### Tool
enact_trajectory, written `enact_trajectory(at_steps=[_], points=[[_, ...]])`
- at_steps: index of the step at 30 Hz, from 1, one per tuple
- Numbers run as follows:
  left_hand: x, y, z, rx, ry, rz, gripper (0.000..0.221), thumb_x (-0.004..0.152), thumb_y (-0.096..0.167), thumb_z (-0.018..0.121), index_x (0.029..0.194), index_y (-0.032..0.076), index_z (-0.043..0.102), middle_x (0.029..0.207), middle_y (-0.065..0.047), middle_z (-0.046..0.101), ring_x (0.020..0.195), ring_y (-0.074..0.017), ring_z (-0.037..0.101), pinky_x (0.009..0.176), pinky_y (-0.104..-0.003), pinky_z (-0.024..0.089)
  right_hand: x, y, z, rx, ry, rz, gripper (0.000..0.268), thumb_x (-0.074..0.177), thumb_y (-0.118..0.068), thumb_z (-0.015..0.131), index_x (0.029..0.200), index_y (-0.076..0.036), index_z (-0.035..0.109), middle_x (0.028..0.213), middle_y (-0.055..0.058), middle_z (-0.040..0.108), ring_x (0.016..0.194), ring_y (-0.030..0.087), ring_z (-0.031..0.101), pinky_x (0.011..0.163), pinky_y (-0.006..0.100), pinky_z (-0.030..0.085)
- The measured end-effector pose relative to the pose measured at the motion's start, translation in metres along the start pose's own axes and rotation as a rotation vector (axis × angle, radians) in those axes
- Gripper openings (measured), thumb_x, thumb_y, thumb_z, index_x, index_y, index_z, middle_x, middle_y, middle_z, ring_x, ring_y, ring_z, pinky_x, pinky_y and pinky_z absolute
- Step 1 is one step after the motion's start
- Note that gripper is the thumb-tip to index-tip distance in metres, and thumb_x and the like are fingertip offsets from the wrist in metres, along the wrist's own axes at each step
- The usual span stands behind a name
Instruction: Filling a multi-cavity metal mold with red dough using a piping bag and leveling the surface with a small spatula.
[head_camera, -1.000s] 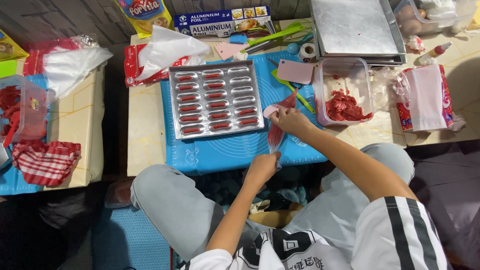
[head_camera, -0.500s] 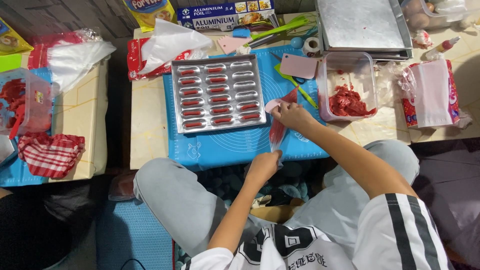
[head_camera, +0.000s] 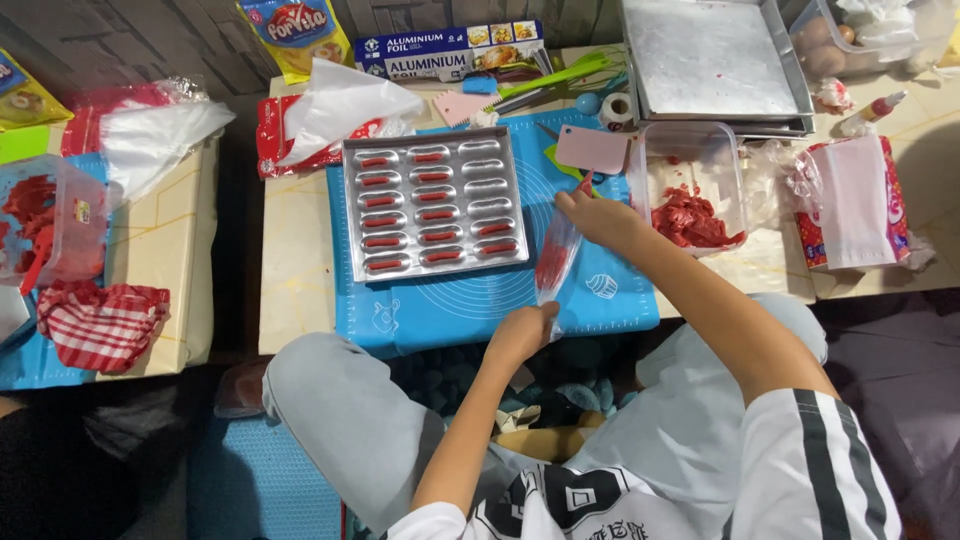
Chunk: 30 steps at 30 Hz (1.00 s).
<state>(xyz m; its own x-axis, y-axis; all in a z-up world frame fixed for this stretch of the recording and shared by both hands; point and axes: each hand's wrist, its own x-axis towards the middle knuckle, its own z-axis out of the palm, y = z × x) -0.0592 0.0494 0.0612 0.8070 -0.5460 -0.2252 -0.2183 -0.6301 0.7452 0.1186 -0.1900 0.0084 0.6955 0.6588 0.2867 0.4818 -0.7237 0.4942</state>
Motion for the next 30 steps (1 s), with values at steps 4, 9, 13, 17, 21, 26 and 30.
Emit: enact_trajectory(at_steps=[4, 9, 13, 17, 21, 26, 30], points=[[0.037, -0.001, -0.010, 0.016, -0.055, -0.100, 0.044, 0.102, 0.009, 0.046, 0.144, 0.004, 0.055, 0.097, -0.028, 0.071, 0.090, -0.0419, 0.069, 0.076, -0.051, 0.057, 0.025, 0.034, -0.058, 0.241, -0.043, 0.049, 0.024, 0.092, 0.000, 0.043, 0.114, -0.010, 0.046, 0.090, 0.014, 0.065, 0.055, 0.034, 0.071, 0.048, 0.039, 0.058], [0.091, -0.023, 0.012, 0.023, -0.116, -0.185, 0.049, 0.098, 0.013, 0.044, 0.147, 0.017, 0.050, 0.106, -0.026, 0.071, 0.091, -0.0427, 0.070, 0.078, -0.053, 0.057, 0.006, 0.049, -0.091, 0.322, -0.273, 0.082, 0.039, 0.089, -0.007, 0.045, 0.127, -0.007, 0.049, 0.099, 0.015, 0.064, 0.063, 0.037, 0.072, 0.051, 0.048, 0.058], [0.110, -0.023, 0.014, 0.131, -0.139, -0.117, 0.045, 0.099, 0.010, 0.045, 0.143, 0.018, 0.048, 0.110, -0.024, 0.071, 0.096, -0.0401, 0.071, 0.083, -0.052, 0.057, -0.009, 0.029, -0.096, 0.300, -0.231, 0.033, 0.036, 0.092, -0.011, 0.045, 0.128, -0.014, 0.049, 0.102, 0.009, 0.062, 0.069, 0.031, 0.073, 0.052, 0.042, 0.059], [0.101, -0.022, 0.014, 0.237, -0.155, -0.109, 0.046, 0.100, 0.009, 0.044, 0.144, 0.025, 0.042, 0.122, -0.023, 0.065, 0.103, -0.0420, 0.069, 0.086, -0.053, 0.056, -0.022, 0.015, -0.120, 0.331, -0.306, -0.067, 0.029, 0.098, -0.008, 0.041, 0.125, -0.016, 0.049, 0.109, 0.005, 0.062, 0.088, 0.024, 0.074, 0.062, 0.034, 0.062], [0.055, 0.066, -0.062, 0.022, -0.250, -0.355, 0.073, 0.092, 0.002, 0.045, 0.160, 0.017, 0.025, 0.154, -0.026, 0.043, 0.121, -0.0467, 0.061, 0.098, -0.053, 0.051, -0.031, 0.006, -0.129, 0.317, -0.495, -0.181, 0.039, 0.100, -0.005, 0.046, 0.138, -0.017, 0.046, 0.124, 0.010, 0.063, 0.107, 0.027, 0.072, 0.077, 0.035, 0.064], [0.048, -0.001, -0.021, 0.123, -0.027, -0.053, 0.069, 0.097, -0.001, 0.046, 0.160, 0.016, 0.025, 0.132, -0.033, 0.059, 0.103, -0.0442, 0.069, 0.084, -0.052, 0.058, -0.050, 0.010, -0.118, 0.234, -0.512, -0.182, 0.039, 0.096, -0.012, 0.058, 0.134, -0.016, 0.049, 0.123, 0.007, 0.065, 0.103, 0.023, 0.073, 0.076, 0.031, 0.064], [0.044, -0.010, -0.023, 0.091, 0.055, -0.059, 0.066, 0.096, 0.003, 0.048, 0.158, 0.008, 0.023, 0.126, -0.036, 0.061, 0.096, -0.0436, 0.071, 0.078, -0.051, 0.059, -0.042, 0.022, -0.132, 0.341, -0.560, -0.155, 0.024, 0.098, -0.012, 0.051, 0.122, -0.011, 0.048, 0.111, 0.009, 0.064, 0.092, 0.025, 0.076, 0.072, 0.032, 0.064]])
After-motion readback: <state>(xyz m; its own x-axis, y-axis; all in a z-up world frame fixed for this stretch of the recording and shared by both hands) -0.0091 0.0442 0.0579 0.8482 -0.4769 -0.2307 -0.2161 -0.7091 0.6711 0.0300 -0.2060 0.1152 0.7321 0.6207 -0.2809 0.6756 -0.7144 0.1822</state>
